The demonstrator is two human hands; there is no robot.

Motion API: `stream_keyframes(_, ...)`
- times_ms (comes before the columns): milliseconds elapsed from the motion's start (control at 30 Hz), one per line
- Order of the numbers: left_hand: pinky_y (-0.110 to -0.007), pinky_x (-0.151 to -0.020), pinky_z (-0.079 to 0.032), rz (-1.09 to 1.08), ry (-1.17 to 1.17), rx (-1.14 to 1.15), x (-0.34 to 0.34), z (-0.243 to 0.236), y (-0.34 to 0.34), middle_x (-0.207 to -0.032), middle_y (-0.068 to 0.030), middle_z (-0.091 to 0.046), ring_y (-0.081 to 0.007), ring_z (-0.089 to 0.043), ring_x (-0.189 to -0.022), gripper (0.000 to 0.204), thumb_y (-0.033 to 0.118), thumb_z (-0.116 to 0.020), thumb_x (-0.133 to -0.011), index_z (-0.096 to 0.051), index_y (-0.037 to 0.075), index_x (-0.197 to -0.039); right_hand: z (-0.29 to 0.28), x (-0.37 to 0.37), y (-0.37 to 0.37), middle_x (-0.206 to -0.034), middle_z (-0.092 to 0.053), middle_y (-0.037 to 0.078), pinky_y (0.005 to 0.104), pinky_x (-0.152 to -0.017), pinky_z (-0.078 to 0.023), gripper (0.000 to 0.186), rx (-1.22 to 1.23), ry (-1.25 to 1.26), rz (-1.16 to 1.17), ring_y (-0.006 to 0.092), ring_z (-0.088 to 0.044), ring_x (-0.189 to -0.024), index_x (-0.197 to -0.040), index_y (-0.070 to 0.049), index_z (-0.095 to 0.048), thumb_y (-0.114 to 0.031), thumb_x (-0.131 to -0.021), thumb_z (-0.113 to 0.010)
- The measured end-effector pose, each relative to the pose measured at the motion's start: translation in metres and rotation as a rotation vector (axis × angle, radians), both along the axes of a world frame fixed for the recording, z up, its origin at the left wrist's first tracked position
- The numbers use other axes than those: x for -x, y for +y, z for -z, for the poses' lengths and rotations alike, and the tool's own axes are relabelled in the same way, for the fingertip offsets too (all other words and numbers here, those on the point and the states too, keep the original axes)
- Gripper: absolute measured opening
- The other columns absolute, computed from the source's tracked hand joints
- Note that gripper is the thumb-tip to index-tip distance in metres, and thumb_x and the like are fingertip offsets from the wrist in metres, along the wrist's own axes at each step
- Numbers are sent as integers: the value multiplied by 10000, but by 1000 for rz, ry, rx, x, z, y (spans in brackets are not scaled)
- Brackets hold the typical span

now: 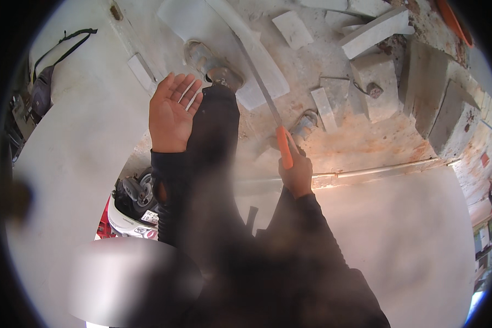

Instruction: The person carries a large white tile from a stack to a work area, measures it with a metal ruler, and cuts it using a hand saw. The person squats and sits on the floor during the cutting process.

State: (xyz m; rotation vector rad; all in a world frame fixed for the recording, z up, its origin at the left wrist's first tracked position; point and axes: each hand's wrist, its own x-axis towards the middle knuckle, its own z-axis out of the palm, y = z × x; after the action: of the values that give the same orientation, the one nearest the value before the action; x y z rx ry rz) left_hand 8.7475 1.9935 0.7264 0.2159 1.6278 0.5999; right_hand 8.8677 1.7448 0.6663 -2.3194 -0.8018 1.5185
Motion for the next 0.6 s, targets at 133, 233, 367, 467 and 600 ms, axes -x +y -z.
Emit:
stream_keyframes(133,-386,-913,-422,5,-41,26,1,2,4,-1103,-135,-578,-265,-562,-1064,357,291,-619,-879,-537,-2,-1067,15,-6,0,-662,-609,230,418,-579,-493,148,-81,-27,63,382,-635,-641,-799,29,-647,-107,-766,-599)
stream_keyframes(233,-394,-935,-417,46,-84,30,-11,5,1,-1127,-141,-564,-270,-545,-1096,386,287,-619,-878,-519,-14,-1099,83,-12,60,-651,-596,243,433,-569,-476,203,-104,-155,21,412,-609,-630,-707,41,-605,-154,-761,-599)
stream_keyframes(367,-396,-932,-419,28,-43,22,-3,3,-6,-1128,-142,-566,-274,-544,-1103,392,283,-619,-878,-516,-18,-1108,45,-6,56,-651,-595,242,445,-578,-471,214,-59,-70,33,418,-604,-629,-688,35,-597,-165,-761,-603)
stream_keyframes(467,-395,-926,-425,23,-31,-14,-5,-6,-5,-1132,-140,-567,-276,-547,-1102,383,278,-616,-881,-520,-16,-1107,-9,-8,-11,-663,-609,232,393,-591,-504,173,-109,12,89,372,-645,-652,-825,34,-658,-124,-775,-606)
stream_keyframes(600,-396,-938,-419,35,-94,49,-6,9,-12,-1144,-145,-563,-280,-546,-1106,399,280,-619,-879,-515,-20,-1121,40,-14,8,-654,-600,234,402,-553,-482,155,-103,-46,79,378,-620,-600,-721,33,-613,-116,-763,-602)
